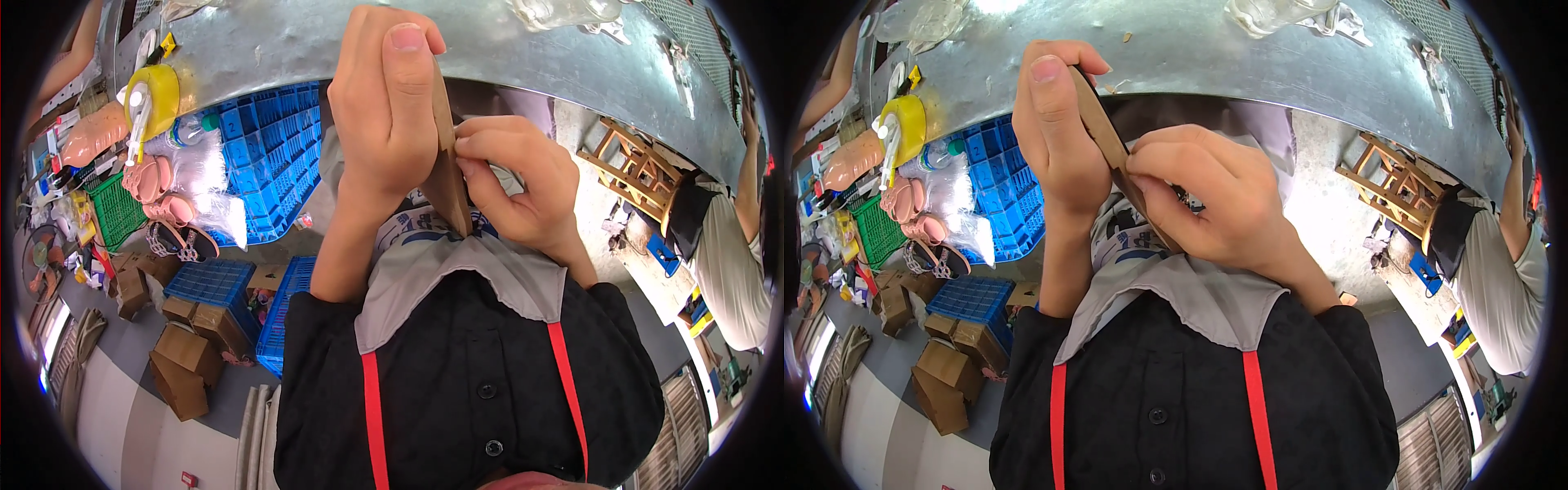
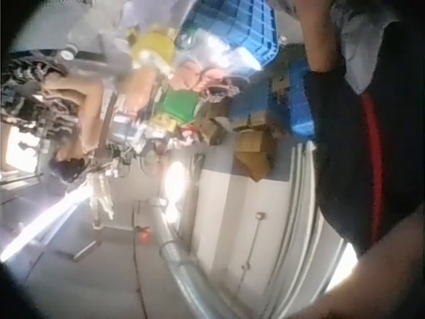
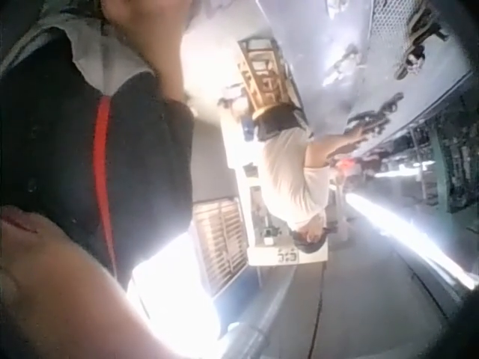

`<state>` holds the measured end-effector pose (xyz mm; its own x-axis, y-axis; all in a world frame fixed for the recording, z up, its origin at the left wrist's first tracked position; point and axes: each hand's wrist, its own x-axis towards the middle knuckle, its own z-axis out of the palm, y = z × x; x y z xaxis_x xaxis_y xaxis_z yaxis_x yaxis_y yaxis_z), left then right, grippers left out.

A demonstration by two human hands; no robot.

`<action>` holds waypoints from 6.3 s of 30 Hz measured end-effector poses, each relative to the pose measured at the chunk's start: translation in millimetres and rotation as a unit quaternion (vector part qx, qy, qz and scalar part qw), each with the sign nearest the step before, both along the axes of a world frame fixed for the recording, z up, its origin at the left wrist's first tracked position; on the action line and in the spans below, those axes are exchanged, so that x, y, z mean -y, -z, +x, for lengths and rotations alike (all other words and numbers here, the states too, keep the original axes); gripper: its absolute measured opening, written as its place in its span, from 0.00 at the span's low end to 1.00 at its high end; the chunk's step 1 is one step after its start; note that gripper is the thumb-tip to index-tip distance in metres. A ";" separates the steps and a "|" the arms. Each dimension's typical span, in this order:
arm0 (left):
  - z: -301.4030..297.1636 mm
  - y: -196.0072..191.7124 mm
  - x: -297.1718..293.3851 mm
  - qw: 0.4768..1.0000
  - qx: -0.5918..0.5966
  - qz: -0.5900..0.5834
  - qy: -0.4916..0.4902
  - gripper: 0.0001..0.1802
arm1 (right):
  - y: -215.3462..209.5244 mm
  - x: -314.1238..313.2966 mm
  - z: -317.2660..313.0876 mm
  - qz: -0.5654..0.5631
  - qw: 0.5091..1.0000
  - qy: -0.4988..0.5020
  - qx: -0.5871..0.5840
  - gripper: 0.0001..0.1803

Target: The recorder cleans and inspects sandals at a factory station, using a cloth and liquid.

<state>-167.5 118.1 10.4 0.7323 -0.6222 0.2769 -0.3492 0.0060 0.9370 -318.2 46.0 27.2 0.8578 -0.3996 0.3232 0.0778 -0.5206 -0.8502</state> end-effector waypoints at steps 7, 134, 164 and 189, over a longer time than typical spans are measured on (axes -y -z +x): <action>9.7 6.1 2.9 1.000 0.005 -0.023 0.013 0.19 | 5.5 4.8 2.5 0.083 0.995 0.050 0.016 0.15; -90.9 46.7 -163.9 0.885 -0.383 0.139 0.227 0.51 | 59.4 -54.2 -21.6 0.362 0.921 -0.017 -0.146 0.57; -28.0 48.8 -120.1 0.912 -0.385 -0.096 0.099 0.52 | 25.1 -44.3 -18.6 0.112 0.981 -0.099 -0.124 0.42; -18.2 49.1 -105.2 0.806 -0.562 -0.172 -0.061 0.35 | 19.1 -57.2 -21.1 0.498 0.857 0.077 -0.109 0.28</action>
<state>-185.6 223.3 -38.7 0.6904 -0.5552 -0.4639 0.7030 0.3633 0.6115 -339.3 103.2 8.0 0.7672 -0.4981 -0.4041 -0.1434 0.4809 -0.8650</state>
